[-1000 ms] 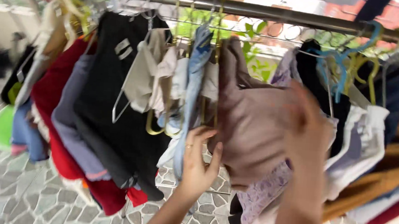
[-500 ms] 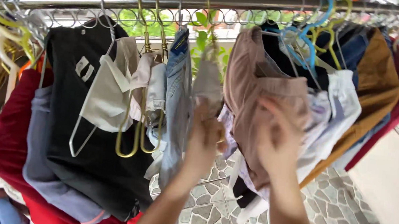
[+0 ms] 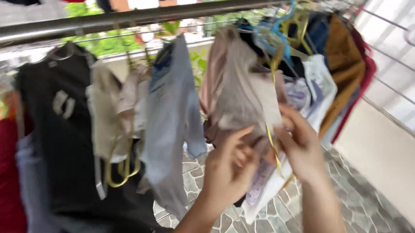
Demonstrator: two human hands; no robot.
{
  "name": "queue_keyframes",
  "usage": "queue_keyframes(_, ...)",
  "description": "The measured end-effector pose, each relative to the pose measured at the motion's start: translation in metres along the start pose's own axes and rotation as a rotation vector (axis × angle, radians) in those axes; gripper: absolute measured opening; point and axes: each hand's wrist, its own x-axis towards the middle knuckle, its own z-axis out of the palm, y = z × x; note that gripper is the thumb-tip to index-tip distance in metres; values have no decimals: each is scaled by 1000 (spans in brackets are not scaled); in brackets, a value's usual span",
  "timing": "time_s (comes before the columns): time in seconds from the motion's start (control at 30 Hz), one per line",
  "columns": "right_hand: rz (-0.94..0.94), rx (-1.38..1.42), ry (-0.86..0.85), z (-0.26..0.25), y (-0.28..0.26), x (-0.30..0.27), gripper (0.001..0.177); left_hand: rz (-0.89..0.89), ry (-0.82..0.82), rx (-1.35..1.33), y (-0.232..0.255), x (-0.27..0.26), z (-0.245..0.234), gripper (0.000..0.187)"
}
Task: The person removes dry clothes from a metal drying rack, places them into a blue basin, and then hangs them back on the rack using hangers from a red bucket. The person handles shirts, pants, and other garments one by one.
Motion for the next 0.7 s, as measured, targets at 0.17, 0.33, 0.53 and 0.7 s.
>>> queue_keyframes(0.17,128,-109,-1,-97,37,-111,48,-101,81,66,-37,8,26,57)
queue_keyframes(0.33,225,-274,148,-130,44,-232,47,-476,-388,-180,-43,-5,87,65)
queue_keyframes(0.53,272,-109,378,-152,50,-362,46,-557,-805,-527,-53,-60,178,56)
queue_keyframes(0.7,243,3,751,-184,40,-471,42,-441,-754,-339,-56,-108,257,16)
